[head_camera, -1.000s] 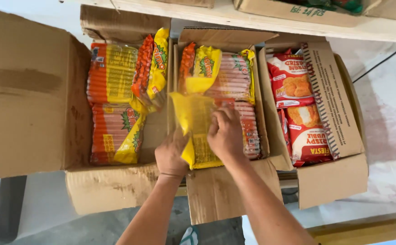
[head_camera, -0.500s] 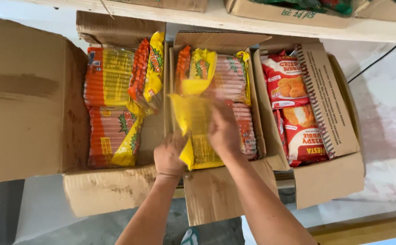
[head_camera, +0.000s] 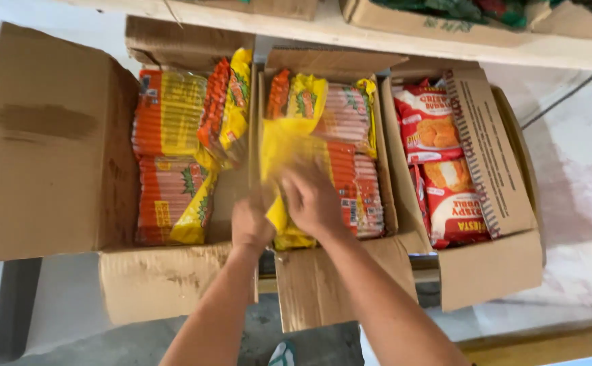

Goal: Restocking a chest freezer with packages of frozen sausages from a cardboard box.

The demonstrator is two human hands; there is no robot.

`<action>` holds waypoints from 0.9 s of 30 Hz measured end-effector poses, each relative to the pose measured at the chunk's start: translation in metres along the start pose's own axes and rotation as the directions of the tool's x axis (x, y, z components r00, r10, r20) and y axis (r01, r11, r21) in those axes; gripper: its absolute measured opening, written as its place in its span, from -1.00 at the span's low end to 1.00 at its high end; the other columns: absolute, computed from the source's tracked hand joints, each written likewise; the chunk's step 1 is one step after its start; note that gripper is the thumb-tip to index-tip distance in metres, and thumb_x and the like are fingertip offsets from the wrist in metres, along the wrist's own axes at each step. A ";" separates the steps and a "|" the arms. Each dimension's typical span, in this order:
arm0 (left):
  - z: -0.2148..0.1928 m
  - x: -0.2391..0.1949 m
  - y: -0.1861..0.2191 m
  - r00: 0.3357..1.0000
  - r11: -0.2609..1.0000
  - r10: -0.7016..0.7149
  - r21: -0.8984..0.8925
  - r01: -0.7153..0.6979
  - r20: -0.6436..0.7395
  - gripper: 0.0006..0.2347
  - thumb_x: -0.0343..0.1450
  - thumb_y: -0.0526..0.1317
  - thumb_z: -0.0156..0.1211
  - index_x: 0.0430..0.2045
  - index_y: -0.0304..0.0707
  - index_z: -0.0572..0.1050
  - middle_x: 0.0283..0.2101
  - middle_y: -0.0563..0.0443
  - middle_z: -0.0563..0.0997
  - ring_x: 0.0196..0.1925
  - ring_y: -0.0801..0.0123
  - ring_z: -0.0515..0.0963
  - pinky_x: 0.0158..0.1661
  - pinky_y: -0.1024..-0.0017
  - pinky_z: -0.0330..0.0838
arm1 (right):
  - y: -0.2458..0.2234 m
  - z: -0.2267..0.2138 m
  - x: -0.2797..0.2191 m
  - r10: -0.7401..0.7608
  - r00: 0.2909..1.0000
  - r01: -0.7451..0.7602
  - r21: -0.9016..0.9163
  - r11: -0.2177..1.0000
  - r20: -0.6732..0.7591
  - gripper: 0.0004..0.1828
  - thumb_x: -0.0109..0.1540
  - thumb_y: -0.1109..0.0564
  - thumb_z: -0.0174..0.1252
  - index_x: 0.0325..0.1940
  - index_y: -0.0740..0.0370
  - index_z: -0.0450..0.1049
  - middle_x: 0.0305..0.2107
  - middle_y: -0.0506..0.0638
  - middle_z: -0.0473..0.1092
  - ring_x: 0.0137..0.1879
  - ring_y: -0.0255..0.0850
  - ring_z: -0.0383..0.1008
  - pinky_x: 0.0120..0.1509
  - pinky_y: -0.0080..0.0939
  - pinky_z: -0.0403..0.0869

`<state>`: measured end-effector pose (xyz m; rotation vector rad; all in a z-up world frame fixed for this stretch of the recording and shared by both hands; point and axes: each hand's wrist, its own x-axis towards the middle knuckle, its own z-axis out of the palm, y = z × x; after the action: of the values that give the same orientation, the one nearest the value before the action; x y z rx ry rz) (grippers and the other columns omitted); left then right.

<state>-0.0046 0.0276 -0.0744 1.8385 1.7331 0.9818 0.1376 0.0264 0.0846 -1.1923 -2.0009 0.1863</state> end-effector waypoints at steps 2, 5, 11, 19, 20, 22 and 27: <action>0.006 0.004 -0.012 0.990 0.986 0.126 0.114 -0.119 -0.060 -0.67 0.25 -0.21 0.19 -0.09 -0.18 0.52 -0.29 -0.22 0.60 -0.22 -0.19 0.60 -0.24 -0.03 0.47 | -0.022 -0.005 0.019 0.294 0.955 -0.288 0.120 0.950 -0.040 -0.74 0.34 0.14 0.10 0.11 0.19 0.48 -0.01 0.12 0.54 0.18 0.05 0.54 0.33 0.07 0.45; -0.018 0.014 0.006 0.984 0.987 0.158 0.049 -0.154 -0.080 -0.67 0.27 -0.24 0.15 -0.07 -0.17 0.51 -0.24 -0.19 0.60 -0.21 -0.11 0.62 -0.24 0.05 0.50 | -0.019 0.002 0.037 0.487 0.871 -0.469 0.195 0.862 -0.057 -0.74 0.34 0.11 0.05 0.11 0.15 0.43 0.00 0.16 0.53 0.16 0.09 0.52 0.33 0.05 0.44; -0.014 0.017 0.001 0.969 0.968 0.235 0.109 -0.226 -0.073 -0.60 0.30 -0.13 0.29 0.00 -0.21 0.43 -0.17 -0.26 0.59 -0.21 -0.19 0.60 -0.29 0.02 0.48 | -0.021 0.001 0.003 -0.095 0.980 0.121 -0.146 0.982 0.174 -0.82 0.27 0.21 0.07 -0.08 0.28 0.51 0.02 0.24 0.47 0.22 0.20 0.45 0.43 0.13 0.30; -0.034 0.034 0.044 0.996 0.989 0.074 -0.127 -0.081 -0.056 -0.56 0.24 -0.32 0.03 0.05 -0.24 0.48 -0.18 -0.26 0.62 -0.18 -0.09 0.62 -0.23 0.14 0.52 | 0.005 -0.051 -0.040 0.214 0.977 -0.213 0.054 0.975 0.000 -0.72 0.31 0.20 -0.06 -0.01 0.27 0.51 -0.12 0.10 0.49 0.05 -0.02 0.55 0.13 -0.07 0.52; -0.053 0.027 0.069 0.995 0.938 -0.077 -0.343 0.048 -0.070 -0.73 0.42 -0.29 0.01 -0.02 -0.27 0.50 -0.19 -0.23 0.64 -0.16 -0.05 0.63 -0.17 0.17 0.51 | 0.023 -0.046 -0.051 0.497 0.867 -0.481 0.186 0.857 -0.045 -0.68 0.35 0.12 -0.05 0.06 0.30 0.51 -0.15 0.21 0.45 -0.02 0.11 0.47 0.05 0.06 0.46; -0.076 0.025 0.109 0.976 0.825 -0.213 -0.545 0.151 -0.053 -0.83 0.61 -0.25 0.00 -0.08 -0.31 0.53 -0.20 -0.19 0.66 -0.14 -0.01 0.64 -0.10 0.19 0.50 | 0.037 -0.045 -0.049 0.733 0.678 -0.680 0.325 0.657 -0.062 -0.62 0.39 0.05 -0.04 0.12 0.33 0.52 -0.18 0.33 0.41 -0.08 0.24 0.40 -0.02 0.19 0.40; -0.123 0.022 0.226 0.856 0.848 0.505 -0.247 -0.469 0.109 -0.89 0.41 -0.26 0.15 -0.34 -0.15 0.63 -0.24 -0.10 0.67 -0.06 0.04 0.66 -0.06 0.14 0.51 | 0.051 -0.060 -0.046 0.532 0.723 -0.305 0.895 -0.325 0.440 -0.38 0.33 -0.25 -0.10 0.32 0.16 0.36 0.12 0.02 0.45 0.21 -0.16 0.50 0.28 -0.14 0.50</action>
<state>0.0565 0.0009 0.1747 2.1936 1.0238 1.1045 0.2254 0.0022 0.0759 -0.6425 -0.4608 1.6717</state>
